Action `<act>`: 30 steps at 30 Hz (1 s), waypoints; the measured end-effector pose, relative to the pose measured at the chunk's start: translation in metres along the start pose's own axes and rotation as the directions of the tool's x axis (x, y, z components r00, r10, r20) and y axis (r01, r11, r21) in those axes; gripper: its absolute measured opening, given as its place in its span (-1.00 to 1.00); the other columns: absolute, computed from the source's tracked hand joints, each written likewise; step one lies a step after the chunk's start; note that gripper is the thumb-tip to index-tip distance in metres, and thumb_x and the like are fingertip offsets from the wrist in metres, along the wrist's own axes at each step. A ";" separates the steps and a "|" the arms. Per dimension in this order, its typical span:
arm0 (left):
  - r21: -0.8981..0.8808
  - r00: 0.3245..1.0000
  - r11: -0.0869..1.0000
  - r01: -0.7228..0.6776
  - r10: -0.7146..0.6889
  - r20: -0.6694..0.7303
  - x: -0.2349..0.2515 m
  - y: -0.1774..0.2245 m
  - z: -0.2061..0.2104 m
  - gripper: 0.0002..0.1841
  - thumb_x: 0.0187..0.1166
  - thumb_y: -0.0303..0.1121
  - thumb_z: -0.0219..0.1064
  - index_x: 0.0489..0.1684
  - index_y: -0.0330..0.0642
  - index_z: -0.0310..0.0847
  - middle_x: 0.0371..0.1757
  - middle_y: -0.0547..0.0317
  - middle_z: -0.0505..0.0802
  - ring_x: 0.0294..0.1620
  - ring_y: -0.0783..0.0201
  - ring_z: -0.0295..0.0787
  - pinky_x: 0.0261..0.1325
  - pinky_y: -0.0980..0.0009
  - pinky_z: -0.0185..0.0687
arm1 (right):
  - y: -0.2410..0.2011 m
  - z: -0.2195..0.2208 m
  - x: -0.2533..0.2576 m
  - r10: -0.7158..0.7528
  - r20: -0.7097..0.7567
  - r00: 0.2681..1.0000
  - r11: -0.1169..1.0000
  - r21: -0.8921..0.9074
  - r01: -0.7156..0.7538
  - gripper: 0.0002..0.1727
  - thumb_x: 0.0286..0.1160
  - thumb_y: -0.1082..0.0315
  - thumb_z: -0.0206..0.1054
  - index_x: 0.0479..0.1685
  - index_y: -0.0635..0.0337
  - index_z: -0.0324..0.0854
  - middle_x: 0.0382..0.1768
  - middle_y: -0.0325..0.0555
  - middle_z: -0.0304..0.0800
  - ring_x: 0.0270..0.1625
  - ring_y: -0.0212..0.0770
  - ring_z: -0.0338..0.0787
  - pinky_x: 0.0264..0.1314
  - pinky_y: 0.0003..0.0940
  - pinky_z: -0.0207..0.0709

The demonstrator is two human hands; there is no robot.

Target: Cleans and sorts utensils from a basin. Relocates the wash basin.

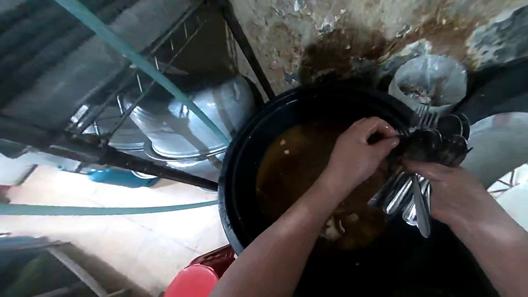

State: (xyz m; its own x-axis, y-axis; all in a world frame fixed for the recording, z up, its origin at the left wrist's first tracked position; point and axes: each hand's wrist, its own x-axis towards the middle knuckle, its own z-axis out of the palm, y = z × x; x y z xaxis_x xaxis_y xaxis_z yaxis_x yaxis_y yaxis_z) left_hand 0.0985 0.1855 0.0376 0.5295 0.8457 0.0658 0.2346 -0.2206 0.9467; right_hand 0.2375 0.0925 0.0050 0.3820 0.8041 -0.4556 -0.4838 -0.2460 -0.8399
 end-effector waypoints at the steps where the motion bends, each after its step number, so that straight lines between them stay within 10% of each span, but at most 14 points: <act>1: -0.039 1.000 0.999 0.012 -0.013 -0.021 0.003 -0.004 0.002 -0.95 0.57 -0.49 0.43 -0.16 -0.26 0.73 -0.04 0.10 0.78 -0.16 0.41 0.76 -0.06 0.49 0.76 | 0.000 -0.001 0.000 0.014 0.000 1.000 1.000 -0.025 -0.014 -0.84 0.64 0.43 0.24 -0.11 0.20 0.76 -0.25 -0.16 0.88 -0.24 -0.34 0.86 -0.18 -0.40 0.81; 5: -0.236 0.968 0.944 0.232 -0.201 0.150 0.006 -0.040 -0.002 -0.68 0.78 -0.22 0.22 0.33 -0.18 0.59 0.18 0.10 0.76 0.10 0.33 0.74 0.15 0.32 0.72 | 0.000 -0.010 0.008 0.123 0.107 0.987 0.992 0.000 -0.123 -0.71 0.79 0.27 0.11 -0.12 0.24 0.69 -0.32 -0.07 0.82 -0.40 -0.23 0.80 -0.33 -0.30 0.78; 7: -0.062 0.898 0.925 0.374 -0.345 0.272 0.000 -0.062 0.004 -0.55 0.82 -0.11 0.18 0.57 -0.11 0.49 0.42 0.03 0.72 0.36 0.22 0.70 0.40 0.16 0.65 | 0.002 -0.012 0.011 0.078 0.116 0.990 0.997 0.020 -0.081 -0.81 0.71 0.38 0.18 -0.24 0.20 0.67 -0.42 -0.15 0.70 -0.46 -0.31 0.68 -0.35 -0.40 0.71; 11: 0.641 0.816 0.761 0.102 -0.433 0.384 -0.025 -0.112 0.057 -0.55 0.66 -0.18 0.38 0.49 -0.10 0.62 0.61 -0.03 0.58 0.53 -0.05 0.60 0.52 -0.03 0.58 | -0.001 -0.011 0.007 0.011 0.150 0.989 0.999 -0.044 -0.004 -0.77 0.61 0.46 0.19 -0.44 0.18 0.64 -0.64 -0.21 0.57 -0.62 -0.36 0.56 -0.49 -0.50 0.58; 15: 0.716 0.813 0.696 -0.064 -0.379 0.441 -0.040 -0.116 0.081 -0.67 0.64 -0.38 0.35 0.34 -0.06 0.72 0.55 -0.05 0.60 0.53 -0.18 0.53 0.40 -0.15 0.60 | -0.004 -0.011 0.003 0.022 0.187 0.982 0.994 -0.106 -0.002 -0.76 0.67 0.43 0.16 -0.38 0.20 0.65 -0.62 -0.16 0.63 -0.65 -0.33 0.60 -0.53 -0.47 0.63; 20: 0.520 0.866 0.838 0.167 -0.377 0.329 -0.015 -0.085 0.035 -0.68 0.68 -0.32 0.36 0.31 -0.22 0.70 0.42 -0.12 0.70 0.41 -0.04 0.68 0.49 -0.03 0.58 | -0.007 -0.007 0.000 0.048 0.130 0.990 0.996 -0.075 -0.039 -0.74 0.74 0.38 0.12 -0.30 0.25 0.66 -0.58 -0.13 0.71 -0.62 -0.30 0.70 -0.51 -0.44 0.71; 24: 0.313 0.881 0.851 0.422 -0.467 0.082 0.002 -0.048 -0.033 -0.67 0.68 -0.25 0.37 0.28 -0.22 0.66 0.03 -0.02 0.84 -0.09 0.16 0.83 0.02 0.14 0.78 | -0.005 -0.008 0.003 0.072 0.128 0.989 0.995 -0.077 -0.063 -0.76 0.72 0.39 0.15 -0.30 0.24 0.66 -0.54 -0.11 0.73 -0.59 -0.31 0.69 -0.50 -0.45 0.68; 30: -0.525 0.869 0.843 0.115 -0.341 -0.358 -0.027 -0.030 -0.093 -0.88 0.78 -0.47 0.13 -0.12 -0.21 0.59 -0.32 0.09 0.89 -0.29 0.21 0.91 -0.05 0.26 0.89 | -0.005 -0.005 0.010 0.152 0.025 0.988 0.988 -0.021 -0.152 -0.80 0.68 0.45 0.19 -0.31 0.28 0.67 -0.46 -0.10 0.73 -0.48 -0.27 0.73 -0.35 -0.39 0.74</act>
State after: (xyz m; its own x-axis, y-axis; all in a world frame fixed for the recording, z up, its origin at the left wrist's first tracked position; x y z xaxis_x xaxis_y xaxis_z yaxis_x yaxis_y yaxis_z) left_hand 0.0015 0.2145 0.0373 0.0886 0.9842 -0.1533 -0.1693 0.1665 0.9714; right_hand 0.2471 0.0991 0.0030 0.2839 0.7705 -0.5707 -0.5198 -0.3765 -0.7669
